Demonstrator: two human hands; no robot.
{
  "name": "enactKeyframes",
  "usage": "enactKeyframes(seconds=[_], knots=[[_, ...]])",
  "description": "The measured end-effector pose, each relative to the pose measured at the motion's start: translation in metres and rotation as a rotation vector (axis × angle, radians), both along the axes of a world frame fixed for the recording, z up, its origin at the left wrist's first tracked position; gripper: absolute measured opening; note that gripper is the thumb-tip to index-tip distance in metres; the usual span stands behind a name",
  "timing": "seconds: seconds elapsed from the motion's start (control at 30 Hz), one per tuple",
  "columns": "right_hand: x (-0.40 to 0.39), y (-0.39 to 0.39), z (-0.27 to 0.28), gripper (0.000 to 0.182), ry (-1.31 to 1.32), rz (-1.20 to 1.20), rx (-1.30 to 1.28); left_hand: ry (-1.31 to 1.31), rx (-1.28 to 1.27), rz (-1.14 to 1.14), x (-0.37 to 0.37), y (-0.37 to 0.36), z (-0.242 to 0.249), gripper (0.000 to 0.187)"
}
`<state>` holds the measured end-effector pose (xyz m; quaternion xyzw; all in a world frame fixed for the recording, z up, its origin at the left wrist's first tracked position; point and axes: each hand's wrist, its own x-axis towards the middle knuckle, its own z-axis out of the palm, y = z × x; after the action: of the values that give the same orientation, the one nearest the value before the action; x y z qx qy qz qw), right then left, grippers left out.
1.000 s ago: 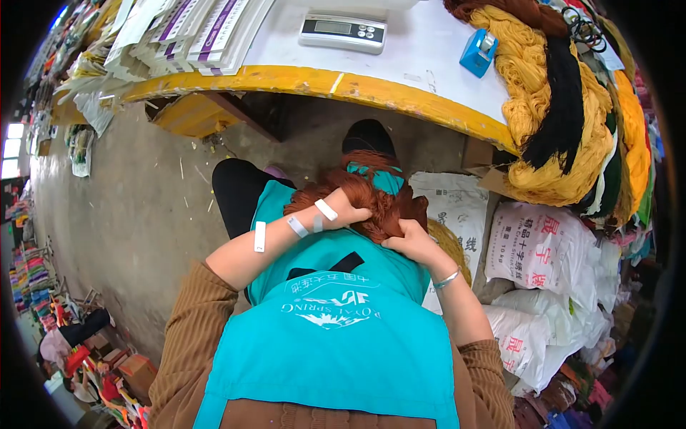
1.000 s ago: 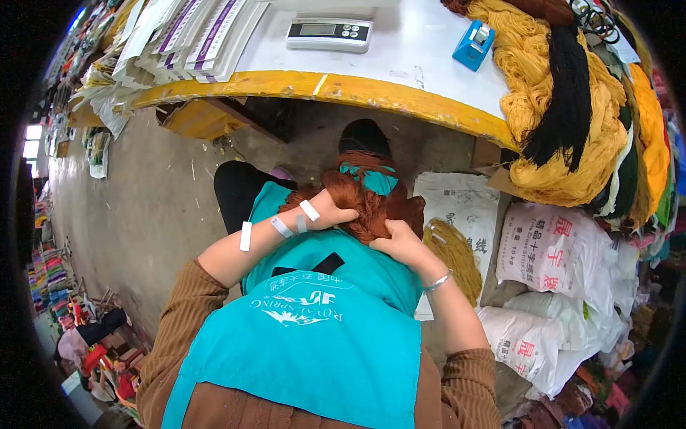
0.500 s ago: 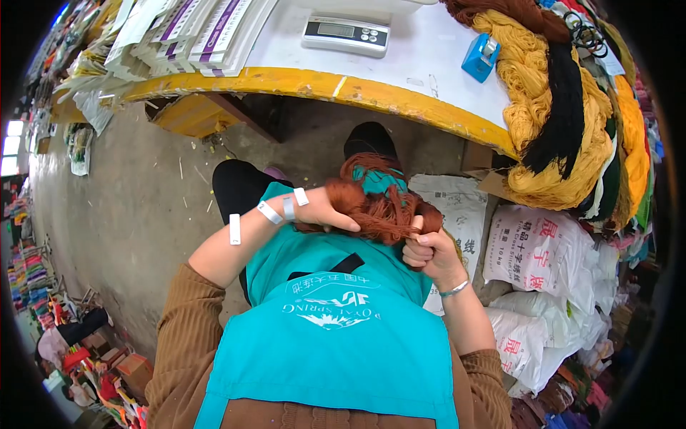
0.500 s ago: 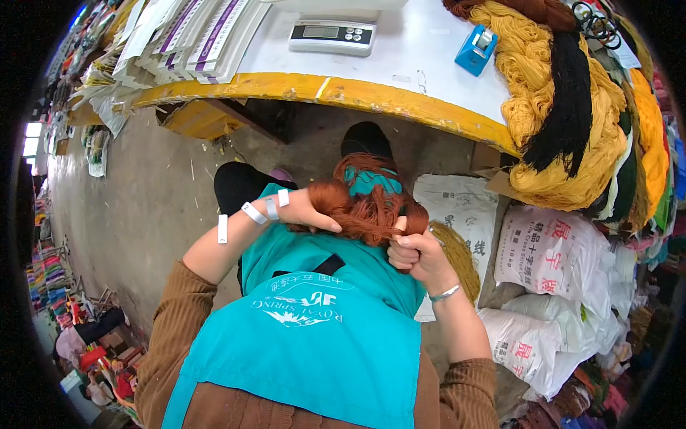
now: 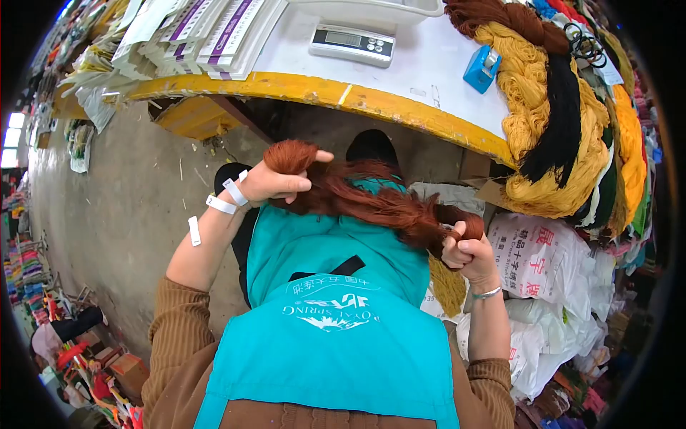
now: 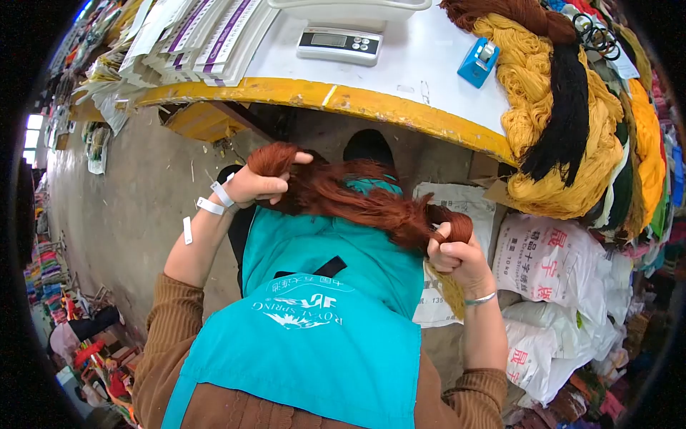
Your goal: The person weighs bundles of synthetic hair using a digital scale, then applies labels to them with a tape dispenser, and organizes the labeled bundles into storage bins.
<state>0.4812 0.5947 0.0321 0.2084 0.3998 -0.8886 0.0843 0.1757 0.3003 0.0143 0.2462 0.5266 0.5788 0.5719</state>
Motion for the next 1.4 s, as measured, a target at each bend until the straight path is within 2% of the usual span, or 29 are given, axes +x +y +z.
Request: enactKeyframes(seconds=[0.03, 0.07, 0.1, 0.13, 0.2, 0.23, 0.3, 0.33, 0.43, 0.5, 0.53, 0.6, 0.63, 0.73, 0.93, 1.0, 1.03, 1.1, 1.13, 1.17, 1.27, 1.37, 1.4], knots=[[-0.007, -0.007, 0.004, 0.015, 0.089, 0.002, -0.116, -0.113, 0.021, 0.088, 0.007, 0.003, 0.005, 0.063], [-0.012, -0.011, 0.006, 0.019, 0.179, 0.004, -0.231, -0.171, 0.072, 0.207, 0.012, 0.005, 0.012, 0.058], [-0.015, -0.011, 0.007, 0.018, 0.191, 0.033, -0.205, -0.232, 0.125, 0.326, 0.015, 0.006, 0.018, 0.054], [-0.014, -0.010, 0.006, 0.018, 0.192, 0.034, -0.202, -0.294, 0.223, 0.421, 0.008, 0.006, 0.020, 0.043], [-0.005, -0.006, 0.002, 0.015, 0.183, -0.162, -0.289, -0.511, 0.334, 0.695, -0.030, -0.006, 0.017, 0.025], [0.001, 0.001, 0.003, 0.015, 0.163, -0.221, -0.268, -0.554, 0.409, 0.701, -0.060, -0.025, 0.011, 0.023], [0.016, 0.020, -0.007, 0.015, 0.312, -0.209, -0.276, -0.523, 0.425, 0.914, -0.100, -0.061, 0.009, 0.029], [0.017, 0.023, -0.003, 0.019, 0.402, -0.195, -0.227, -0.511, 0.330, 1.050, -0.116, -0.074, 0.012, 0.030], [0.050, 0.047, -0.011, 0.021, 0.296, -0.440, -0.222, -0.472, 0.374, 1.066, -0.170, -0.137, -0.013, 0.030], [0.075, 0.075, -0.019, 0.024, 0.302, -0.511, -0.164, -0.408, 0.349, 1.100, -0.193, -0.167, -0.011, 0.032], [0.088, 0.092, -0.026, 0.028, 0.325, -0.470, -0.102, -0.370, 0.336, 1.100, -0.206, -0.183, -0.009, 0.032], [0.101, 0.106, -0.011, 0.030, 0.041, -0.550, 0.046, -0.307, 0.290, 1.155, -0.214, -0.198, 0.003, 0.032], [0.105, 0.108, -0.003, 0.032, -0.192, -0.635, 0.221, -0.274, 0.283, 1.170, -0.216, -0.201, 0.013, 0.032], [0.116, 0.130, 0.004, 0.031, -0.285, -0.723, 0.460, -0.197, 0.277, 1.213, -0.225, -0.214, 0.032, 0.033], [0.156, 0.197, 0.023, 0.028, -0.429, -1.046, 0.867, -0.026, 0.213, 1.362, -0.260, -0.257, 0.044, 0.033], [0.192, 0.230, 0.024, 0.026, -0.631, -1.035, 1.112, -0.001, 0.217, 1.425, -0.273, -0.279, 0.047, 0.029], [0.214, 0.246, 0.027, 0.026, -0.627, -1.035, 1.115, 0.042, 0.192, 1.467, -0.284, -0.299, 0.048, 0.027], [0.261, 0.274, 0.034, 0.025, -0.823, -0.680, 1.710, 0.090, 0.109, 1.621, -0.283, -0.303, 0.063, 0.025], [0.277, 0.287, 0.038, 0.026, -0.907, -0.459, 1.990, 0.089, 0.127, 1.617, -0.284, -0.306, 0.067, 0.025], [0.288, 0.297, 0.043, 0.029, -1.069, -0.369, 1.988, 0.089, 0.144, 1.609, -0.286, -0.309, 0.071, 0.025], [0.274, 0.282, 0.078, 0.023, -0.874, -0.216, 1.670, 0.018, 0.178, 1.541, -0.277, -0.286, 0.078, 0.027], [0.230, 0.248, 0.130, 0.026, -0.908, -0.175, 1.560, -0.079, 0.243, 1.401, -0.274, -0.271, 0.068, 0.029], [0.228, 0.248, 0.139, 0.025, -0.707, -0.227, 1.670, -0.135, 0.256, 1.360, -0.271, -0.264, 0.067, 0.030]])
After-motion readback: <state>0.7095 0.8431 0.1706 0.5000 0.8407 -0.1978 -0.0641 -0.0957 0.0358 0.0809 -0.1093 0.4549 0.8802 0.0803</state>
